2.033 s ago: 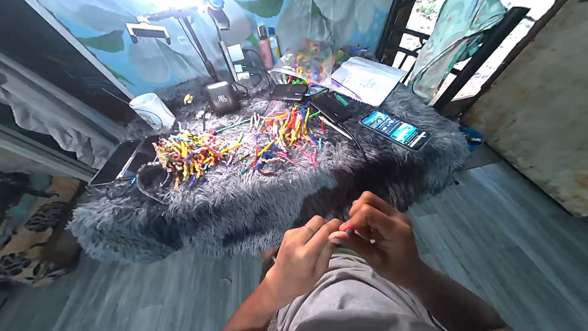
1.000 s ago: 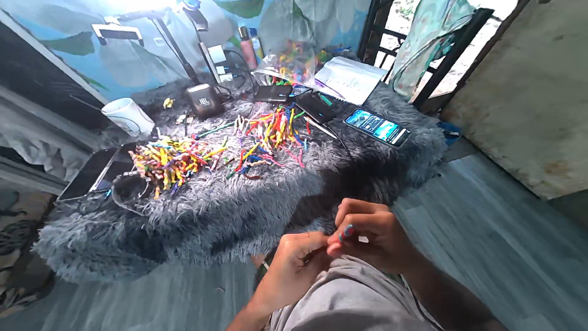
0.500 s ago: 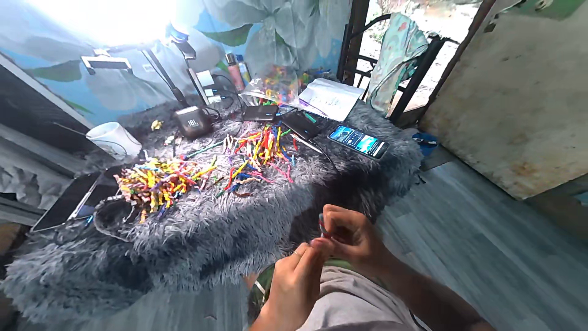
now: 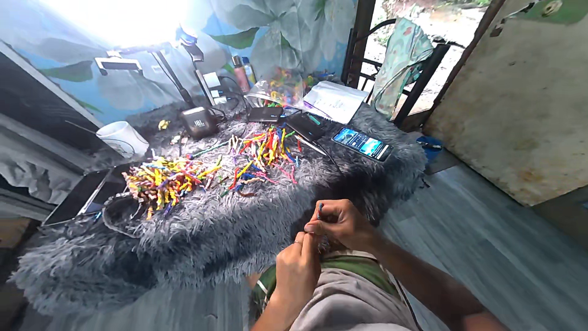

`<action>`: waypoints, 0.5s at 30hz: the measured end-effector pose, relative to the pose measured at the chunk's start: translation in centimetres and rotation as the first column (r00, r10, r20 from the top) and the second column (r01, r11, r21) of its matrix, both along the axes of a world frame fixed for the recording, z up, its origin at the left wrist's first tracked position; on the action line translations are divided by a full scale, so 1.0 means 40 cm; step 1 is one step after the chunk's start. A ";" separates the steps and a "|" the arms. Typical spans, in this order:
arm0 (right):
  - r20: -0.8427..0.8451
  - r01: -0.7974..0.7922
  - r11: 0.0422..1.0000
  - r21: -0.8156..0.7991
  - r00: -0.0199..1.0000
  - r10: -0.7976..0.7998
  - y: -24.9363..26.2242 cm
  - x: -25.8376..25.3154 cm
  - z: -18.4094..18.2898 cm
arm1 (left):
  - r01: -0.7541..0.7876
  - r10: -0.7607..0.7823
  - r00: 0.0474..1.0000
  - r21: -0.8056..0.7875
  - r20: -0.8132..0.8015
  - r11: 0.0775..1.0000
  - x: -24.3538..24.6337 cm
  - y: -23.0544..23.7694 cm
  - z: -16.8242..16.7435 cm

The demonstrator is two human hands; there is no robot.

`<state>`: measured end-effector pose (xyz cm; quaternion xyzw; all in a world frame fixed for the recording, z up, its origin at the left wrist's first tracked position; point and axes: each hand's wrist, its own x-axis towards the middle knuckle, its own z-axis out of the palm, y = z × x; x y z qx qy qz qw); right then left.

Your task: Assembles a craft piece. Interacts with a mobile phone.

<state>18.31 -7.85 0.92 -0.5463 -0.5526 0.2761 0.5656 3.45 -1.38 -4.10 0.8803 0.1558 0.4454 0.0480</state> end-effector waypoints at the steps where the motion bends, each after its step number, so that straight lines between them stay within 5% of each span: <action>1: 0.028 -0.011 0.999 -0.049 1.000 0.012 0.007 0.012 -0.002 | -0.027 0.026 0.998 -0.011 -0.059 1.000 0.001 0.002 -0.003; 4: 0.285 0.097 0.993 -0.070 0.956 -0.073 0.030 0.080 0.008 | -0.027 -0.024 0.974 -0.224 -0.225 0.974 -0.017 0.032 0.022; 7: 0.555 0.392 0.919 0.037 0.757 -0.345 0.064 0.236 0.013 | -0.189 0.135 0.957 -0.202 -0.255 0.961 -0.038 0.124 0.078; 11: 0.632 0.632 0.774 -0.036 0.615 -0.472 0.112 0.466 -0.006 | -0.499 0.424 0.827 -0.137 -0.369 0.856 -0.071 0.302 0.189; 15: 0.705 0.657 0.746 -0.109 0.580 -0.408 0.133 0.535 -0.030 | -0.728 0.632 0.673 -0.196 -0.384 0.657 -0.081 0.452 0.257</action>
